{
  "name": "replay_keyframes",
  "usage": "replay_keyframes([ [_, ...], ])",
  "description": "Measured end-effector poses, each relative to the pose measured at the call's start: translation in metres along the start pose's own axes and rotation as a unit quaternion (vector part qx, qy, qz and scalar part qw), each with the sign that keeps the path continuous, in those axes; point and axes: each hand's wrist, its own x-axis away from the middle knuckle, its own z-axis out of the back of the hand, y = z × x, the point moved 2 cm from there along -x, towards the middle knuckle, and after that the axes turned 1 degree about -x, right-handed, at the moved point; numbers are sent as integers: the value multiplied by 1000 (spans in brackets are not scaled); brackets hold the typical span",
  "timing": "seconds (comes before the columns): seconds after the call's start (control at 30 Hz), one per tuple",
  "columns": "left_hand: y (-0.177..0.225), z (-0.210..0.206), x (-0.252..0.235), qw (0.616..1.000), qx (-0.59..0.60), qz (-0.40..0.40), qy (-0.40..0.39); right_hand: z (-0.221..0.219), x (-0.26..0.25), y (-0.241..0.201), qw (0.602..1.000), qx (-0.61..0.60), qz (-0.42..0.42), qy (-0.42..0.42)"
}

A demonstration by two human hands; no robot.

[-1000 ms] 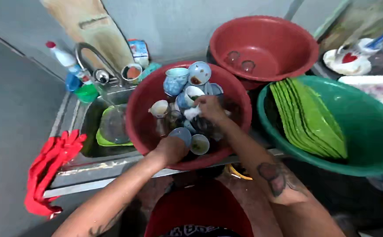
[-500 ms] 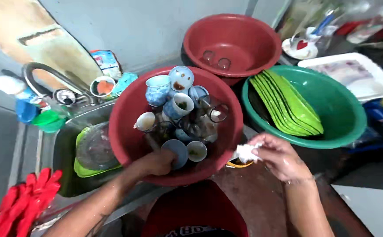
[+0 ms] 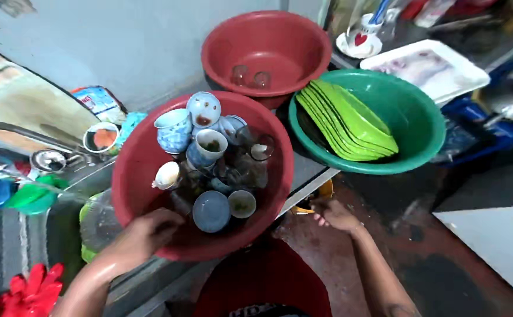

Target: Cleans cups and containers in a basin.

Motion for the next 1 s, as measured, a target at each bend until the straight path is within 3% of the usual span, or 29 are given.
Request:
replay_keyframes([
  [0.07,-17,5,31,993,55,21,103,3,27,-29,994,-72,61,-53],
  [0.17,-41,7,72,968,121,109,192,7,41,-64,971,-193,140,13],
  [0.27,-59,-1,95,946,134,206,210,0,35,-86,940,-293,156,74],
  [0.43,-65,-39,86,919,154,290,218,-10,23,-103,896,-408,140,105],
  [0.53,-56,-48,81,904,166,305,251,-6,18,-106,900,-200,296,251],
  [0.6,-50,-48,79,895,161,296,291,7,18,-124,879,-24,394,268],
  [0.7,-24,-38,67,884,141,267,357,29,3,-176,854,201,441,187],
  [0.8,9,-29,38,877,187,201,394,38,-31,-213,821,332,450,117],
  [0.9,47,-32,-6,904,230,101,346,36,-61,-238,810,407,419,50],
  [1.0,95,-48,-63,966,105,40,232,30,-74,-246,790,436,429,46],
])
